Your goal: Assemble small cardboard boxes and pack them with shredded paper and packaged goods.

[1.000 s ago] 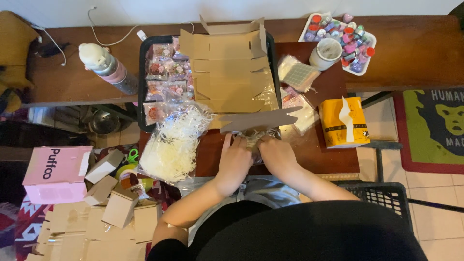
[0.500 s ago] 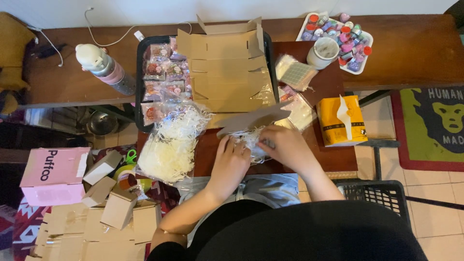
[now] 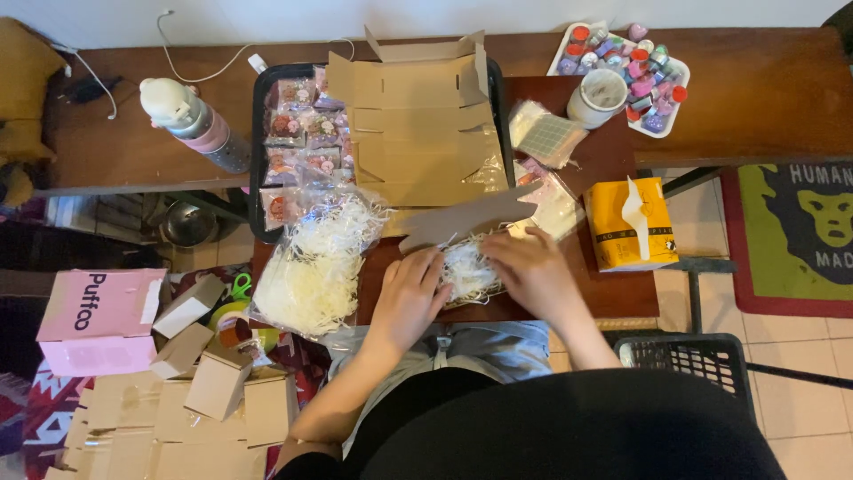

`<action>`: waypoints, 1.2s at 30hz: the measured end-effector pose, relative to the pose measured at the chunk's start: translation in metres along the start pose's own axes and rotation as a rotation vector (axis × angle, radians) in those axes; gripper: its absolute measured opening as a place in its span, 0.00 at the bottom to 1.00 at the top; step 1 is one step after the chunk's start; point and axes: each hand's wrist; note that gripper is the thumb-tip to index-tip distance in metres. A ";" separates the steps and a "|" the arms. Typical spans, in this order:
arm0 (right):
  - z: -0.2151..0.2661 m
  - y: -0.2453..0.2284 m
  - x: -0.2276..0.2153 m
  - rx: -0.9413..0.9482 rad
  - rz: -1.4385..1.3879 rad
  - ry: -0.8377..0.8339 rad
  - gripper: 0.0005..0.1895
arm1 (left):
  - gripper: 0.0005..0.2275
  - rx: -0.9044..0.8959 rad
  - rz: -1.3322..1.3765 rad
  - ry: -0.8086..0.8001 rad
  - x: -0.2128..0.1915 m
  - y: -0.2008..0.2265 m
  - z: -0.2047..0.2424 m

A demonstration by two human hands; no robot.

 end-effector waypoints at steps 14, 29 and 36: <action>0.013 -0.002 -0.003 0.164 -0.105 0.056 0.04 | 0.12 -0.060 -0.027 -0.270 0.019 0.013 -0.016; 0.044 0.037 0.031 0.627 -0.318 0.396 0.16 | 0.15 0.005 -0.062 -0.164 0.034 0.006 -0.006; 0.044 0.007 0.020 0.740 -0.440 0.486 0.09 | 0.17 -0.068 -0.064 -0.239 0.031 0.009 -0.020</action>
Point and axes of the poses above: each hand's wrist, its own z-axis away from the middle knuckle, its own x-axis out of the palm, y = z × x, and after that the axes turned 13 degrees about -x, right-handed
